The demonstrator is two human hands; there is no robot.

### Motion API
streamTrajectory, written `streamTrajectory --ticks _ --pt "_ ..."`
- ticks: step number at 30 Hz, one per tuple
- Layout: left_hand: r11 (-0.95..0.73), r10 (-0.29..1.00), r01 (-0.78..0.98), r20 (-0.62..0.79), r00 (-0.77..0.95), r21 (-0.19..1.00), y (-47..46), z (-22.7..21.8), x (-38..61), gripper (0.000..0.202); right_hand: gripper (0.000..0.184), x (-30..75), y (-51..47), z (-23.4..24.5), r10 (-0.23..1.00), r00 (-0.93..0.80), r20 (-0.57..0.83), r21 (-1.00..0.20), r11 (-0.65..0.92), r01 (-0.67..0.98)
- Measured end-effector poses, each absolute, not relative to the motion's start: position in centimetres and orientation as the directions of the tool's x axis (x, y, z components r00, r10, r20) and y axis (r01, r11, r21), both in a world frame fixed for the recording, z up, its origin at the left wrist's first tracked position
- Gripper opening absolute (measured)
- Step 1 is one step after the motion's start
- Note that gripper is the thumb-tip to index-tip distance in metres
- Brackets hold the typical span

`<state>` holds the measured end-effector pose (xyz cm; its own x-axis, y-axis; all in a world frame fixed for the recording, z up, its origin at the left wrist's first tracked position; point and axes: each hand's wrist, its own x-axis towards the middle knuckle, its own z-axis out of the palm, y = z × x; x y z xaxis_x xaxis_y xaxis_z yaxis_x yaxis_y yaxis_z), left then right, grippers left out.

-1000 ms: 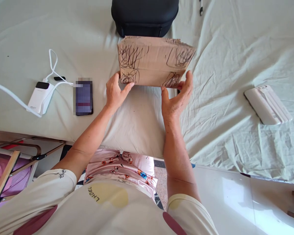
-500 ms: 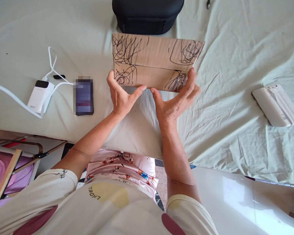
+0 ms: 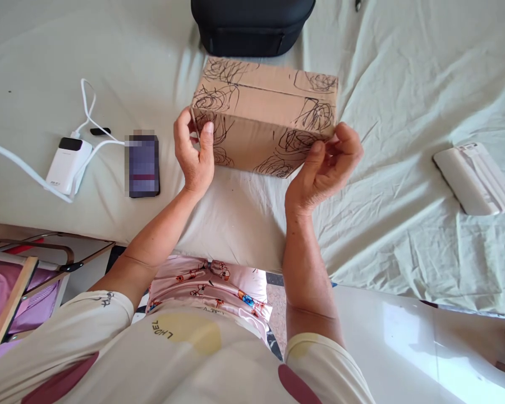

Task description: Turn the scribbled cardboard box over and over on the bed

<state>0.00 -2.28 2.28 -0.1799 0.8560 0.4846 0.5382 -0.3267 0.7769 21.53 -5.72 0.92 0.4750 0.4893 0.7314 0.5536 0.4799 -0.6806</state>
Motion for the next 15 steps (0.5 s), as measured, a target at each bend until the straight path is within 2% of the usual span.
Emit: streamTrajectory --ticks 2,5,9,12,15 --pt "-0.338 0.858 0.537 0.488 -0.163 0.773 -1.7 1.4 -0.1 0.067 0.038 21.7 -5.5 0.8 0.504 0.474 0.722 -0.689 0.465 0.555" --pt "-0.323 0.876 0.567 0.466 -0.125 0.758 -0.8 -0.2 -0.3 0.059 0.036 21.7 -5.3 0.1 0.591 0.48 0.649 -0.754 0.412 0.512" --pt "-0.269 0.898 0.659 0.43 -0.092 0.703 0.4 -2.4 -0.7 0.056 0.039 22.3 -4.9 -1.7 0.741 0.456 0.493 -0.825 0.232 0.515" --pt "-0.211 0.923 0.691 0.374 -0.093 0.691 1.0 -3.4 -1.0 0.054 0.04 23.2 -4.6 -3.0 0.823 0.397 0.406 -0.804 0.115 0.584" --pt "-0.196 0.939 0.691 0.337 -0.073 0.696 1.2 -3.5 -1.4 0.051 0.04 23.6 -4.5 -3.6 0.84 0.379 0.387 -0.758 0.056 0.649"
